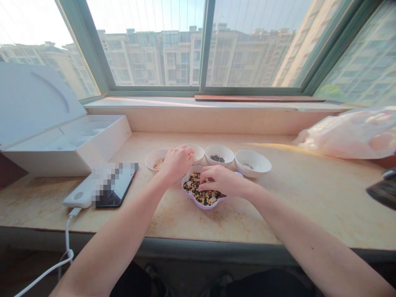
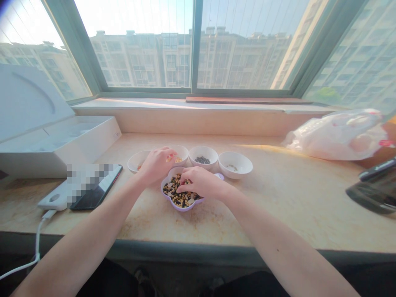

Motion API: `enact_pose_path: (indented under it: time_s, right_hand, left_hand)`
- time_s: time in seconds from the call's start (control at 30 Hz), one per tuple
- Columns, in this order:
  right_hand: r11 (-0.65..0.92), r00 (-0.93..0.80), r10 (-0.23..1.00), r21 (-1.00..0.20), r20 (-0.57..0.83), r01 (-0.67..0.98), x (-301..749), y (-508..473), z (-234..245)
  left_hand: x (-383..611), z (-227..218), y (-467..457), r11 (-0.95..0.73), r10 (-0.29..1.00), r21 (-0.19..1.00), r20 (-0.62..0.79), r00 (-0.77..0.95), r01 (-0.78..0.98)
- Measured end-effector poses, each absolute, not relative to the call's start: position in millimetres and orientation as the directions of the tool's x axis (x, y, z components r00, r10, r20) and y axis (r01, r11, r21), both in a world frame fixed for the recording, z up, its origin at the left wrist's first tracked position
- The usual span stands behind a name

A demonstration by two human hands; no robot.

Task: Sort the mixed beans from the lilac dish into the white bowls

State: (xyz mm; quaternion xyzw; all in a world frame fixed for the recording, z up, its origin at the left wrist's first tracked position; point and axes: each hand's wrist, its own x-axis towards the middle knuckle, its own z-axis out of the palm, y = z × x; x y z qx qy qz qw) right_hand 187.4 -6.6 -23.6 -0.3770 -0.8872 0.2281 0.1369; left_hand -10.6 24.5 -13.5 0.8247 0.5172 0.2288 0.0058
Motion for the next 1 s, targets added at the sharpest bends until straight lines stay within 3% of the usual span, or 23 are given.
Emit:
enact_pose_path:
  time_s: [0.33,0.67,0.83,1.0]
  right_hand:
    - [0.591,-0.639,0.767,-0.458,0.062,0.665,192,-7,-18]
    - [0.619,-0.628,0.751,-0.55,0.205,0.561,196,-4,-20]
    - [0.52,-0.496,0.827,-0.698,0.266,0.493,197,-2,-21]
    - [0.281,-0.322,0.93,-0.909,0.178,0.309,198,1,-16]
  left_hand:
    - [-10,-13,21,-0.486,0.851,0.262,0.36,0.383,0.834]
    - [-9,-6,12,-0.56,0.822,0.354,0.347,0.451,0.749]
    - [-10,-2,10,-0.586,0.807,0.389,0.359,0.469,0.711]
    - [-4,-7,8,-0.67,0.743,0.435,0.39,0.545,0.602]
